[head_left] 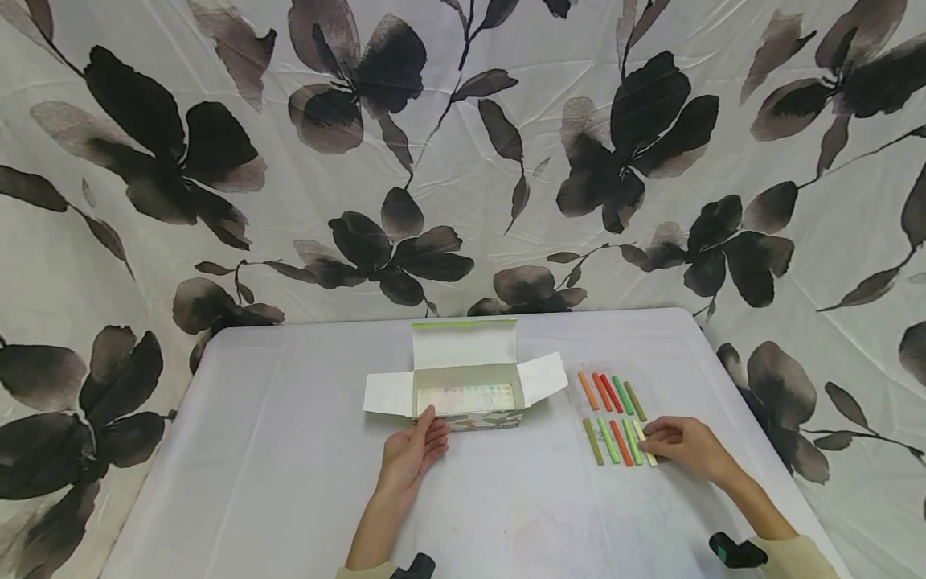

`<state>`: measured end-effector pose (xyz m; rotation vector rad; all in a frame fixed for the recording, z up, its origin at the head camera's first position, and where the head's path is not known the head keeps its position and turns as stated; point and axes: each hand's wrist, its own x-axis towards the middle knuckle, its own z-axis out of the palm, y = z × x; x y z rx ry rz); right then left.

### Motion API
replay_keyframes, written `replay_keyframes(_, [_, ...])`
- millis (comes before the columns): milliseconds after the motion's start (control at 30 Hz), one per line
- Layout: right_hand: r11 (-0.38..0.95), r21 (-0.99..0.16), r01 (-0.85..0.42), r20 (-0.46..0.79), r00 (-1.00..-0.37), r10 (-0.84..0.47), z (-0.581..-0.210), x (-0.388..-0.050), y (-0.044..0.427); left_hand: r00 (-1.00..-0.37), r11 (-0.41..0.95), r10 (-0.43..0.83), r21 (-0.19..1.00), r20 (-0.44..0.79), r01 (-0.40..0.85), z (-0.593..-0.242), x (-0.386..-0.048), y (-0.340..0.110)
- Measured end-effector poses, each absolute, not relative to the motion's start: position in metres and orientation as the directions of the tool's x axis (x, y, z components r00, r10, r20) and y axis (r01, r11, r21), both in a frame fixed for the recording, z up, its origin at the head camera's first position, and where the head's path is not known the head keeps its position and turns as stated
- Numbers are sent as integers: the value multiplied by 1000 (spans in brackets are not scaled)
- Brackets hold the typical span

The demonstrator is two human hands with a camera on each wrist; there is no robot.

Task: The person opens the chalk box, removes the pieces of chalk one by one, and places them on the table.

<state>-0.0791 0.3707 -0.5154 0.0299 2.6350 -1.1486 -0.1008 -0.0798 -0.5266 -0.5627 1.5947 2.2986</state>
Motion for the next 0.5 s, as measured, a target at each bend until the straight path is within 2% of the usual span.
replay_keyframes(333, [750, -657, 82, -200, -977, -69, -515, -83, 370, -870, -347, 24, 812, -492, -469, -520, -100, -82])
replay_keyframes(500, [743, -666, 65, -155, -987, -52, -509, -88, 371, -858, -320, 42, 806, -512, -497, -513, -98, -83])
